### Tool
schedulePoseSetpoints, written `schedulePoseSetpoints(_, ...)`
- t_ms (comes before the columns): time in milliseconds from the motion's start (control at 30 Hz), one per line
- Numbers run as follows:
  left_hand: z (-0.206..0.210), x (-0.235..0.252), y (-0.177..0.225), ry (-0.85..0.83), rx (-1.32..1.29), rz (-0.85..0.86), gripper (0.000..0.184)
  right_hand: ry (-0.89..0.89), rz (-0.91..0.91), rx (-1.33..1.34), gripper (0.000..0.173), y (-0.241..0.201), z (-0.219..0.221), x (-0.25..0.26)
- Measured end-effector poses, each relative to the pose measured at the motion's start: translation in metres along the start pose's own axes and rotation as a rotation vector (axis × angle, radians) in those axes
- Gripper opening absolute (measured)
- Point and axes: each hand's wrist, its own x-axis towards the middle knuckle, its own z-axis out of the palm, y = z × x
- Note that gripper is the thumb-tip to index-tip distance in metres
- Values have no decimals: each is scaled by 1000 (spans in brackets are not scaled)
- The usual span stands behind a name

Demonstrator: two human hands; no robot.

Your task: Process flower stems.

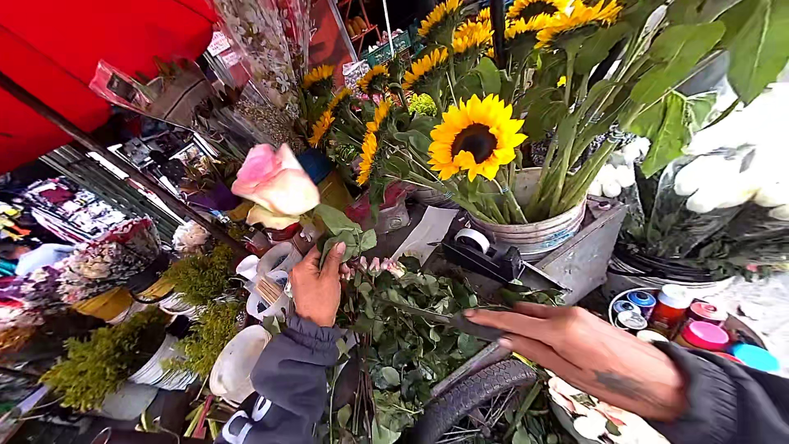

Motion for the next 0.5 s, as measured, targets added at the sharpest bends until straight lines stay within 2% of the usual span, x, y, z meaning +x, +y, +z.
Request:
schedulePoseSetpoints(67,2,1,5,-26,61,10,12,-73,1,-80,35,15,30,17)
schedulePoseSetpoints(167,-1,-3,6,-12,180,65,14,-574,199,-197,30,45,64,17)
schedulePoseSetpoints(200,-4,-3,5,2,193,75,14,-638,209,-195,29,52,63,15)
schedulePoseSetpoints(233,-7,-3,3,22,196,75,14,-630,189,-163,32,54,56,14)
schedulePoseSetpoints(300,-13,-4,-5,75,199,36,15,-467,91,-86,36,45,45,17)
schedulePoseSetpoints(367,-12,-2,-8,132,163,-16,16,-319,65,-70,36,35,53,27)
schedulePoseSetpoints(400,-10,-2,-8,153,134,-30,15,-306,84,-91,37,40,66,32)
schedulePoseSetpoints(500,-9,-5,-8,162,75,-29,11,-524,271,-151,42,89,119,26)
